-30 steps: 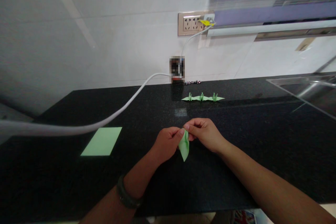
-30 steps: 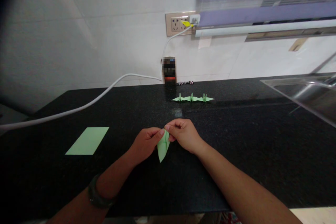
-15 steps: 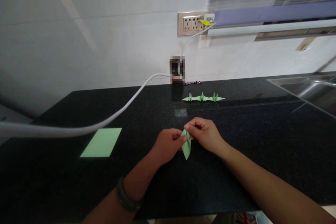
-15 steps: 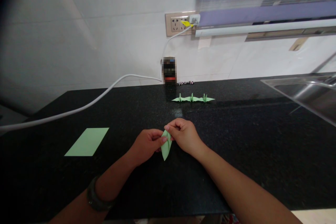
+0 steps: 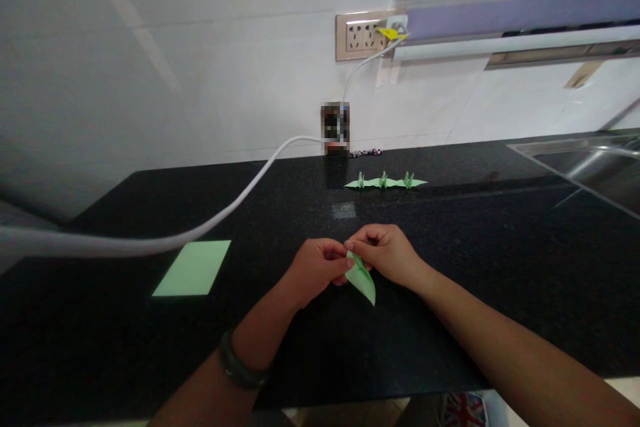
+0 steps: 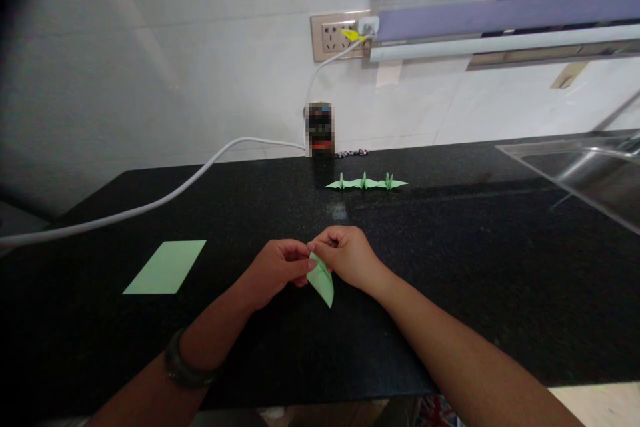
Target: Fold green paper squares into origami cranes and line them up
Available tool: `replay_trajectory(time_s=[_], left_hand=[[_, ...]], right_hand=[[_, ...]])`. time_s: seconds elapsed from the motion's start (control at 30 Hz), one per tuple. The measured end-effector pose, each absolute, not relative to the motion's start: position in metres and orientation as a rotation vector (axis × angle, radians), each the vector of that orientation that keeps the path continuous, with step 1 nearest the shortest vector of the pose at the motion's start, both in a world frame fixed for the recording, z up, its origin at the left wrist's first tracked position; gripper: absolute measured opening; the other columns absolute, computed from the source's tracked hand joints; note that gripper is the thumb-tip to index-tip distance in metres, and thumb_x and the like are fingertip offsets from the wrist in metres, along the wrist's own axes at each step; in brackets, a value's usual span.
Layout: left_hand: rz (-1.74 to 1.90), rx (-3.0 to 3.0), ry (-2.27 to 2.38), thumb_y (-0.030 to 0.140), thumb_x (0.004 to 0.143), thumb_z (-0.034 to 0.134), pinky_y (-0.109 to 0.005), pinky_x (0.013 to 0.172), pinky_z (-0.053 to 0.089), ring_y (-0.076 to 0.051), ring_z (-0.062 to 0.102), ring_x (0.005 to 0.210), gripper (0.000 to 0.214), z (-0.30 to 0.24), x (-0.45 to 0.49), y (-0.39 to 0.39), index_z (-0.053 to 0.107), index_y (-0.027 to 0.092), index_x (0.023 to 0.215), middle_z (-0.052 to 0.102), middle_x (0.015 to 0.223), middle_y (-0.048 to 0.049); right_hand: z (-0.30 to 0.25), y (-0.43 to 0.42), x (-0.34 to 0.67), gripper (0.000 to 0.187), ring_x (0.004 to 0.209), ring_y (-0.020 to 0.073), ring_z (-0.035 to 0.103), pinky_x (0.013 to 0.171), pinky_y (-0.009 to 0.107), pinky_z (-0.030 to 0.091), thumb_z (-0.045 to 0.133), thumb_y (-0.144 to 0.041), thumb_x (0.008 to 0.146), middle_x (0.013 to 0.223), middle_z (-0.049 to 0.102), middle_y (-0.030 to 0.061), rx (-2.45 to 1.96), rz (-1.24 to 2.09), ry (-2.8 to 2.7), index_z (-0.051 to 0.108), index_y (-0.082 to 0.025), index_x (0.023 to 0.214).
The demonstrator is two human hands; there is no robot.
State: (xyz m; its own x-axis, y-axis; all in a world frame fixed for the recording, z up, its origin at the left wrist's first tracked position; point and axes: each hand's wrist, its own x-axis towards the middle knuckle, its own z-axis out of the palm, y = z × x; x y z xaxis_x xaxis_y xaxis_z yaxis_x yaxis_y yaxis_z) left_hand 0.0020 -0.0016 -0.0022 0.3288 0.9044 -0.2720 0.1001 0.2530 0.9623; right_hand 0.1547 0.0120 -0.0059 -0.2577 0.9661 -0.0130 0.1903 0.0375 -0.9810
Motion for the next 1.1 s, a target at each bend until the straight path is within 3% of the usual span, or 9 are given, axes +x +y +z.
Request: replay_trajectory(time_s=[0.43,0.57,0.7,0.97,1.1], left_hand=[[0.588,1.267,1.161,0.030,0.063,0.064,-0.019,0.041,0.039,-0.008,0.051,0.042,0.021,-0.0059,0.0040,-0.0036,0.059,0.011,0.069,0.058,0.051,-0.0005],[0.589,1.276,1.165,0.030,0.064,0.064,-0.018,0.041,0.039,-0.008,0.051,0.042,0.019,-0.0069,0.0050,-0.0039,0.058,0.012,0.068,0.057,0.051,-0.0001],[0.611,1.307,1.161,0.033,0.065,0.062,-0.017,0.040,0.038,-0.007,0.051,0.042,0.021,-0.0073,0.0040,-0.0031,0.057,0.012,0.065,0.056,0.050,0.0002],[0.656,1.349,1.132,0.032,0.067,0.060,-0.017,0.041,0.036,-0.007,0.051,0.044,0.020,-0.0085,-0.0027,0.0006,0.058,0.012,0.068,0.058,0.054,-0.0005],[0.693,1.321,1.127,0.032,0.068,0.060,-0.017,0.044,0.038,-0.007,0.052,0.046,0.020,-0.0049,-0.0019,0.0000,0.058,0.012,0.073,0.060,0.057,-0.0010]], right_hand=[[-0.0052,0.0140,0.1590,0.010,0.034,0.0021,0.031,0.031,0.016,0.019,0.059,-0.019,0.063,0.042,0.050,-0.0034,-1.266,1.426,-1.616,0.067,-0.012,0.064],[-0.0040,0.0128,0.1575,0.007,0.035,0.0024,0.032,0.033,0.016,0.020,0.059,-0.019,0.062,0.043,0.050,-0.0038,-1.242,1.454,-1.583,0.064,-0.013,0.060],[-0.0033,0.0121,0.1564,0.019,0.035,0.0032,0.033,0.033,0.016,0.022,0.056,-0.029,0.069,0.043,0.048,-0.0037,-1.225,1.470,-1.584,0.060,-0.014,0.058],[-0.0053,0.0115,0.1531,0.021,0.041,0.0049,0.041,0.038,0.017,0.033,0.049,-0.031,0.077,0.059,0.053,-0.0032,-1.089,1.600,-1.394,0.053,-0.016,0.090],[-0.0052,0.0128,0.1539,0.022,0.042,0.0053,0.042,0.040,0.019,0.034,0.048,-0.031,0.077,0.062,0.053,-0.0030,-1.030,1.574,-1.343,0.050,-0.017,0.093]])
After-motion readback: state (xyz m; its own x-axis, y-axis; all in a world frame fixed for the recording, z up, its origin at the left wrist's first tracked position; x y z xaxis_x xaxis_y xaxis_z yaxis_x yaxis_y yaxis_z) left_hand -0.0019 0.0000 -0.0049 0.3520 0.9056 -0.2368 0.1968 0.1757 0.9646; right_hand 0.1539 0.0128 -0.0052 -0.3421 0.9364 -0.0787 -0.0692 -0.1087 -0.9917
